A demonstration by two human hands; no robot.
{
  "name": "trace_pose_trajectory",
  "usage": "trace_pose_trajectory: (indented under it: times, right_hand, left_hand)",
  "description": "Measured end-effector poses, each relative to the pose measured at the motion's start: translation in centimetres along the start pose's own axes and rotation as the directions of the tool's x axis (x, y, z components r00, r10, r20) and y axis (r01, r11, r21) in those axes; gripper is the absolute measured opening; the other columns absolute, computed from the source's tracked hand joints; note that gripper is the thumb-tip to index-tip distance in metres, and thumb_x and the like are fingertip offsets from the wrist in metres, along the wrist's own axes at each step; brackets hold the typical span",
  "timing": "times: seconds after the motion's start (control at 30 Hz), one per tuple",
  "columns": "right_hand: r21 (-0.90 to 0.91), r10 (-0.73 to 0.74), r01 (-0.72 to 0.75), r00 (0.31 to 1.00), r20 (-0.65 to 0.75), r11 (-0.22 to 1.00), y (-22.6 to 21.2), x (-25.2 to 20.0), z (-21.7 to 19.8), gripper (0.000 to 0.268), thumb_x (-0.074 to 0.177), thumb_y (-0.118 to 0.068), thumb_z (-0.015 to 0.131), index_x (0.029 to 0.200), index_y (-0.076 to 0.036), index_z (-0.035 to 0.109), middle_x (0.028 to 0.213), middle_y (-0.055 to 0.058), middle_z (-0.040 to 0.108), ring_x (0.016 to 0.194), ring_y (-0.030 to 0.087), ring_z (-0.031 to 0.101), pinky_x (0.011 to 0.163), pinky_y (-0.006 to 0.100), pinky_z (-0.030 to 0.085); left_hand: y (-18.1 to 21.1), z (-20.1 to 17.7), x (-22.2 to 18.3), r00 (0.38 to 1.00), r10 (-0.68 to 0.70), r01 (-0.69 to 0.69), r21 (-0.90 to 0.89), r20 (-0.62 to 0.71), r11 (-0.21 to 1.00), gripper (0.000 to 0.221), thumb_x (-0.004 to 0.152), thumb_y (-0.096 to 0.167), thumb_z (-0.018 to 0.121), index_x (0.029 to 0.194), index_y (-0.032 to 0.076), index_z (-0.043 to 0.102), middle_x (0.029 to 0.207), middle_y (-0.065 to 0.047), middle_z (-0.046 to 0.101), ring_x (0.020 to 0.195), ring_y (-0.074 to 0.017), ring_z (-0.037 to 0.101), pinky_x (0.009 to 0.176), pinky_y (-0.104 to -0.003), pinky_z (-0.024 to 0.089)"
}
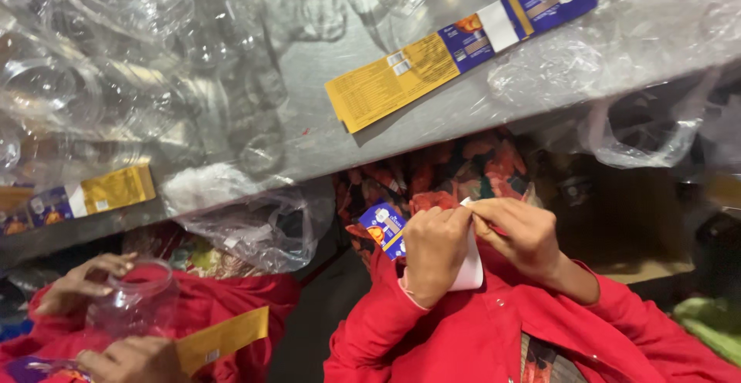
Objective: The person applies adhesive labels to clear plastic jars by hand, peeling them from sheets and wrapping them around the containers.
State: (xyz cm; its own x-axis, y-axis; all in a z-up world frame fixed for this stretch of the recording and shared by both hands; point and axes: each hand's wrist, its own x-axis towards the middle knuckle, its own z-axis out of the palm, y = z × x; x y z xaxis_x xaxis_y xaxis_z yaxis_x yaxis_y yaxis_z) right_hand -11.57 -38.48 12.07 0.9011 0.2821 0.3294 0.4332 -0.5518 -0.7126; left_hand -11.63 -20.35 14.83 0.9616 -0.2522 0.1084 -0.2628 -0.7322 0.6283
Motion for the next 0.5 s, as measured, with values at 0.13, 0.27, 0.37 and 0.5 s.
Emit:
trace_pose_trajectory:
  times: [0.13,0.27,0.37,0.5]
  right_hand:
    - [0.769,0.663,-0.594,0.677,0.318,0.238,2.4,-0.2,-0.1,0.017,0.103,-0.012,0.064,0.104,0.002,0.073,0.087,0.014,0.068,0.070,0.017,0.061,0.062,0.028,0.050]
    - [0.999,0.712,-0.028,0.701,0.037,-0.024,1.4,-0.1,-1.7,0.020,0.106,-0.023,0.065,0.112,-0.003,0.062,0.105,0.015,0.070,0.092,0.020,0.067,0.086,0.030,0.054]
    - [0.815,0.278,0.070,0.920,-0.275,0.575,0.9,-0.1,-0.9,0.044,0.093,-0.029,0.077,0.116,-0.005,0.047,0.115,0.014,0.065,0.105,0.022,0.066,0.095,0.036,0.054]
    - [0.410,0.101,-0.208,0.958,0.268,0.888,3.7,-1.0,3.2,0.037,0.080,-0.011,0.082,0.113,-0.001,0.068,0.101,0.012,0.072,0.090,0.021,0.070,0.077,0.032,0.054]
  left_hand:
    - [-1.3,-0.5,0.7,0.992,-0.109,0.125,-0.509,0.062,0.852,0.013,0.088,0.008,0.078,0.101,0.007,0.079,0.076,-0.007,0.072,0.060,-0.0149,0.062,0.054,-0.032,0.047]
    - [-1.3,-2.3,1.7,0.948,-0.215,0.318,-0.686,0.234,0.654,0.020,0.091,-0.003,0.074,0.110,0.001,0.080,0.073,-0.008,0.072,0.055,-0.0045,0.053,0.048,-0.024,0.040]
    - [-0.8,-4.9,1.5,0.855,-0.224,0.519,-0.781,0.468,0.348,0.016,0.093,-0.005,0.068,0.106,-0.004,0.077,0.073,-0.009,0.071,0.052,-0.0112,0.063,0.047,-0.025,0.047]
    - [-0.8,-9.6,-0.4,0.967,-0.255,0.092,-0.942,0.006,0.323,0.016,0.095,-0.011,0.064,0.105,-0.003,0.074,0.092,-0.016,0.075,0.073,-0.0226,0.074,0.069,-0.032,0.061]
